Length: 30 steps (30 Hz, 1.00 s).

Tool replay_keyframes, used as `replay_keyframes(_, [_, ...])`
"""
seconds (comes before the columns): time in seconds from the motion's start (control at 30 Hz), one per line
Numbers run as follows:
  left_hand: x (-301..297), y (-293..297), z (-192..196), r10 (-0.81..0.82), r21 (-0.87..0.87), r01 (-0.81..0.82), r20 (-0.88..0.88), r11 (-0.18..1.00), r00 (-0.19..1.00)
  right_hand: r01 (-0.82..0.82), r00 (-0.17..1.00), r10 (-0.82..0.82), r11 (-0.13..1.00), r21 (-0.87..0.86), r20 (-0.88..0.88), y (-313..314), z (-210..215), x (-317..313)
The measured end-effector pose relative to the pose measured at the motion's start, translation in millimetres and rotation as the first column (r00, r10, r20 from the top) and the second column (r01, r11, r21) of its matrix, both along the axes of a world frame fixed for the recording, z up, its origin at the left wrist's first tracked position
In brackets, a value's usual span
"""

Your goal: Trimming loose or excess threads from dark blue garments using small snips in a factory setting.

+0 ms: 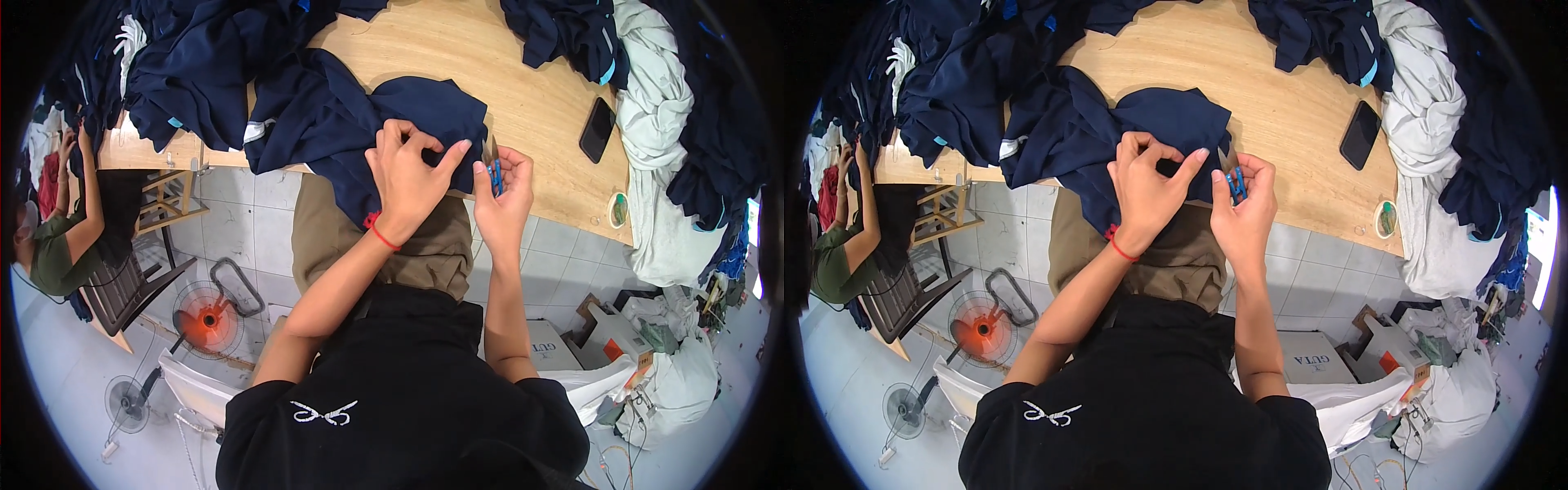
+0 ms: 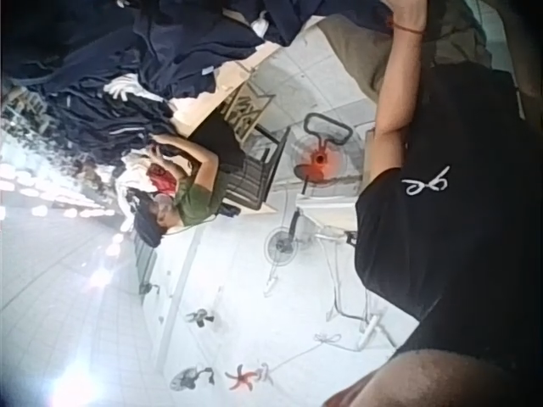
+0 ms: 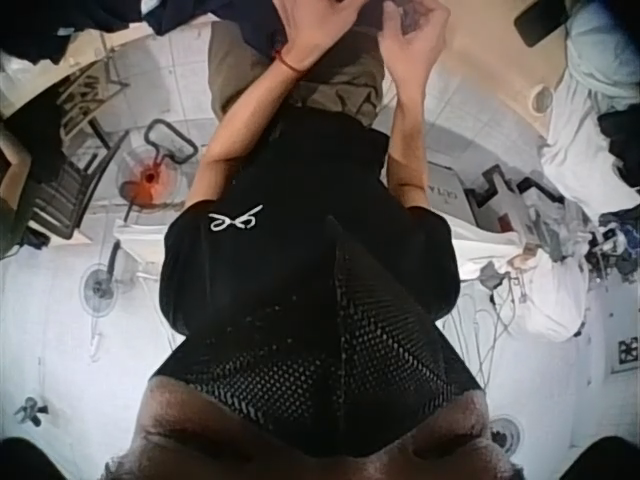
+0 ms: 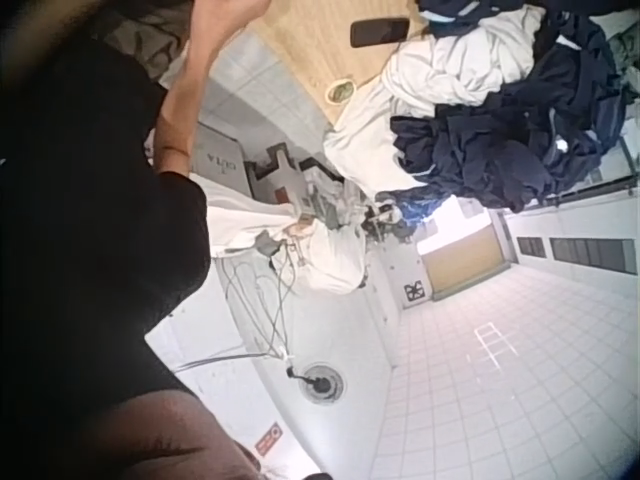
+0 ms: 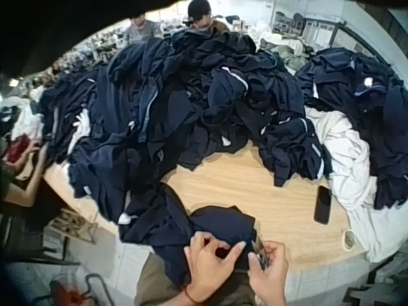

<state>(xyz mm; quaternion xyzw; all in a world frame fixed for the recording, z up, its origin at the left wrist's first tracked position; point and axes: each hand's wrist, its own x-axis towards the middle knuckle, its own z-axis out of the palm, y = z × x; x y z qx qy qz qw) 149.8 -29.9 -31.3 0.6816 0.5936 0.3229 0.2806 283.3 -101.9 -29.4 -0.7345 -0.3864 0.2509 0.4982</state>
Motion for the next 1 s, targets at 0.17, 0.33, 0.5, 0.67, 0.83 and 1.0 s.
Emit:
replay_keyframes(0.17, [-0.1,2.4,-13.3,0.015,0.015,-0.016,0.034,1.0,0.999,0.015,1.0,-0.014,1.0,-0.025,0.018,-8.5,6.3,-0.4])
replay_keyframes(0.33, [-22.8,2.4,-15.5,-0.076,-0.008,0.082,0.29,0.997,0.954,-0.031,0.995,0.041,0.995,-0.099,0.096,-5.7,25.7,-10.5])
replay_keyframes(0.5, [-35.5,3.7,-1.4,-0.126,-0.046,0.148,0.316,0.988,0.94,-0.182,0.899,0.185,0.982,-0.046,0.397,10.0,25.4,-13.1])
replay_keyframes(0.67, [-39.6,2.8,4.3,-0.152,-0.01,0.163,0.3,0.987,0.942,-0.249,0.867,0.243,0.967,-0.043,0.435,20.3,24.0,-14.0])
replay_keyframes(0.83, [-40.1,3.9,9.9,-0.187,0.063,0.177,0.247,0.982,0.951,-0.229,0.884,0.218,0.973,-0.024,0.414,23.4,29.1,-16.6])
replay_keyframes(1.0, [-37.0,9.3,10.7,-0.217,0.092,0.2,0.23,0.975,0.949,-0.196,0.896,0.198,0.979,-0.046,0.397,25.2,25.2,-16.4])
